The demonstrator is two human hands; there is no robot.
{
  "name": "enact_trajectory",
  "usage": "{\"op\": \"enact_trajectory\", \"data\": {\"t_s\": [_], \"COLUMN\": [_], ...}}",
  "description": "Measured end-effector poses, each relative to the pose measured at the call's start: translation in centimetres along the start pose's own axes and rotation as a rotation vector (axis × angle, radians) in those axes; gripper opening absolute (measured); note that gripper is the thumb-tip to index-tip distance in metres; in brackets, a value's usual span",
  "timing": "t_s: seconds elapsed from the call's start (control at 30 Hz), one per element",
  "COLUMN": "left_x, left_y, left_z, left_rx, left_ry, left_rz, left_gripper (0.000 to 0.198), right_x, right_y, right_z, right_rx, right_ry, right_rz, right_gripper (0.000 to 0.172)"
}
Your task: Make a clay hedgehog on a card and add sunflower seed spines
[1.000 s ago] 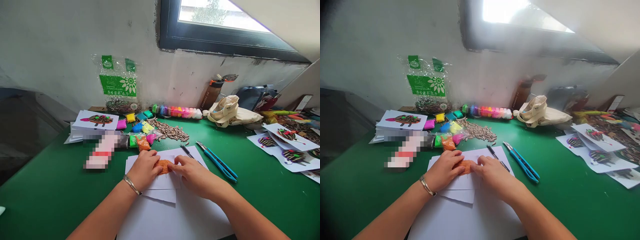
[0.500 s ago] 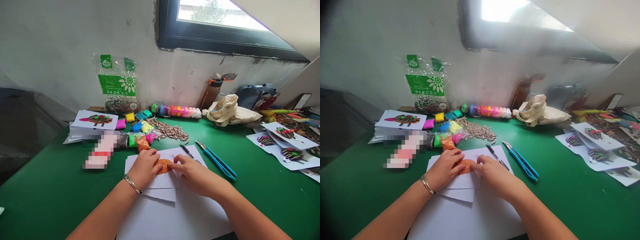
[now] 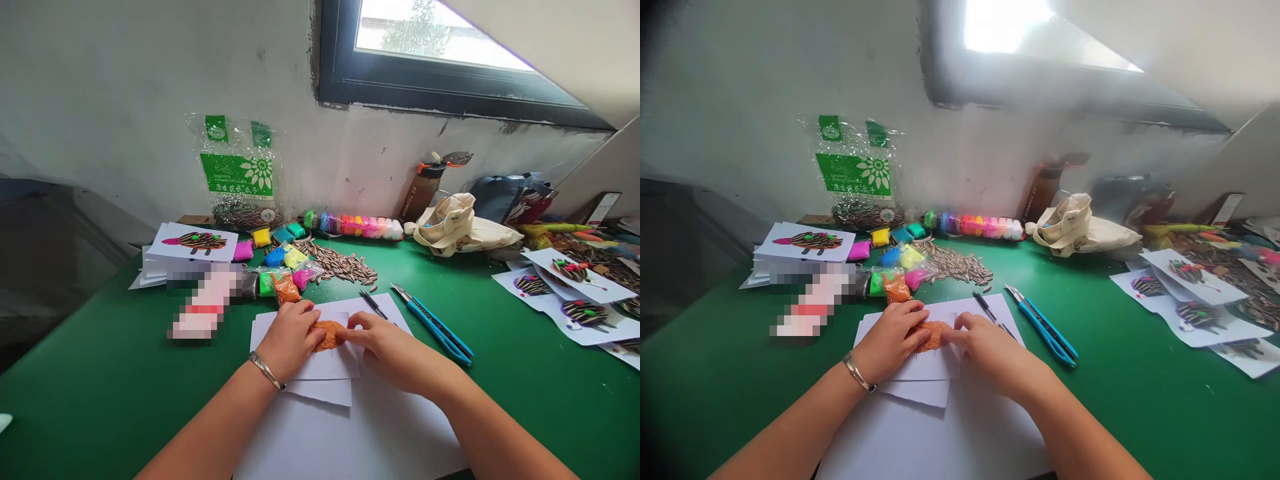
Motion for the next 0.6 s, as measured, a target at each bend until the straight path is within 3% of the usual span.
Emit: {"op": "enact_trajectory", "data": {"t_s": [0.13,0.43,0.6], "left_x": [0.2,-0.2,0.17], "left_y": [-0.04,0.08,-0.04], "left_z": [-0.06,0.11,0.0], "left_rx": [0.011,-0.035,0.008], "left_ry": [0.01,0.011,-0.004], "left_rz": [0.023,-0.021,0.03], "left_gripper": [0.023,0.019,0.021], "right_x": [0.15,0.29,-0.18], "right_y": [-0.07,0.32,0.65], "right_z": [-0.01,-0.31,-0.64], "right_rx": [-0.004,-0.021,-0.026], "right_ry": [-0.005,0.022,0.056], "right_rz": [0.0,0.053,0.086], "right_gripper": [0.067,0.058,0.052]}}
Point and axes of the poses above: each hand's wrist, its own z-axis away from the middle knuckle, its own y-axis out of the palm, x = y × z, the point moved 5 cm from there along -z, towards the middle knuckle, and after that the axes turned 1 degree about -y, right-handed, at the moved point
